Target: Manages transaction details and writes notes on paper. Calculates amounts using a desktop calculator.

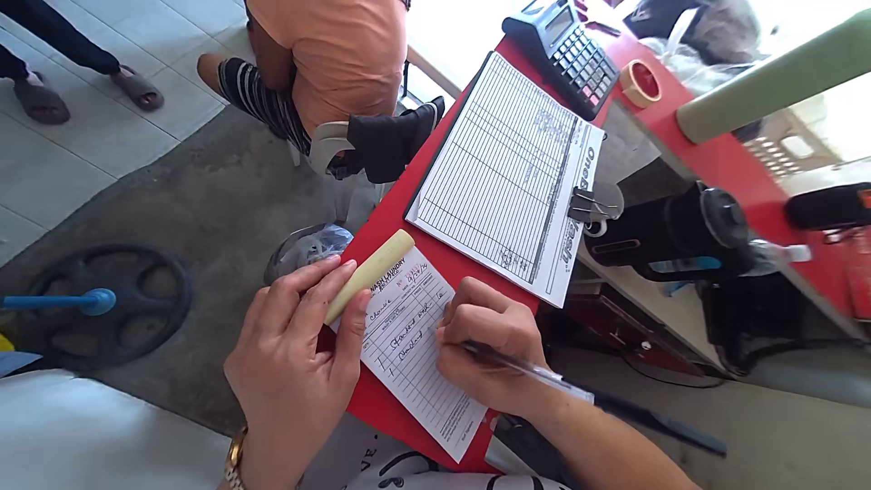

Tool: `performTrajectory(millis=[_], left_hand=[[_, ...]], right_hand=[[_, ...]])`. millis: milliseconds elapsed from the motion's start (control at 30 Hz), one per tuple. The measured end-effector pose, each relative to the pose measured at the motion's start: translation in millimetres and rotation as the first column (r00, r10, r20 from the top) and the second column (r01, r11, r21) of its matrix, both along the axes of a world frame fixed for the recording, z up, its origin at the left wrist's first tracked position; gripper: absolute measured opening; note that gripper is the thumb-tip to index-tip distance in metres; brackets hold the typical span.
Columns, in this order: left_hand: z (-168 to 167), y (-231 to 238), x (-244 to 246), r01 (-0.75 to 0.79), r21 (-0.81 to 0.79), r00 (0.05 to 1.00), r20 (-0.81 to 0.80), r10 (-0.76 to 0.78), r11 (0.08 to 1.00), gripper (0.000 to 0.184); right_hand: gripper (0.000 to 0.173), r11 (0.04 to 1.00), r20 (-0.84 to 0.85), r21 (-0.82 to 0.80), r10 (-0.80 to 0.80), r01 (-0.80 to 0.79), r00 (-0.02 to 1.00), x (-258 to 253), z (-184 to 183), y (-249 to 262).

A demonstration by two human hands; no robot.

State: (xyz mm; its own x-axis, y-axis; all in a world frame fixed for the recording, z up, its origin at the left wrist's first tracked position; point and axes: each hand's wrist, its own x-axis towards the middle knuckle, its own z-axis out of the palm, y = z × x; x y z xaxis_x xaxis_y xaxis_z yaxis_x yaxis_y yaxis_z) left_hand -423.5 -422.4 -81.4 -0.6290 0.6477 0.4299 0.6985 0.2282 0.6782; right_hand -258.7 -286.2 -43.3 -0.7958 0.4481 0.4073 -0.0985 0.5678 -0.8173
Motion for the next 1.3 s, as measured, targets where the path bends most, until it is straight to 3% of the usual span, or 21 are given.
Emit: performTrajectory(millis=[233, 1167, 1300], left_hand=[[0.1, 0.1, -0.2, -0.002, -0.005, 1.0, -0.009, 0.002, 1.0, 0.035], [0.1, 0.7, -0.7, 0.0, 0.011, 1.0, -0.002, 0.0, 1.0, 0.035], [-0.6, 0.7, -1.1, 0.0, 0.014, 1.0, -0.009, 0.001, 1.0, 0.035]], right_hand=[[0.008, 0.998, 0.006, -0.067, -0.011, 0.012, 1.0, -1.1, 1.9, 1.0], [0.014, 0.998, -0.001, -0.01, -0.065, 0.065, 0.998, -1.2, 1.7, -1.6], [0.011, 0.99, -0.025, -0.126, -0.067, 0.064, 0.997, 0.9, 1.2, 2.9]])
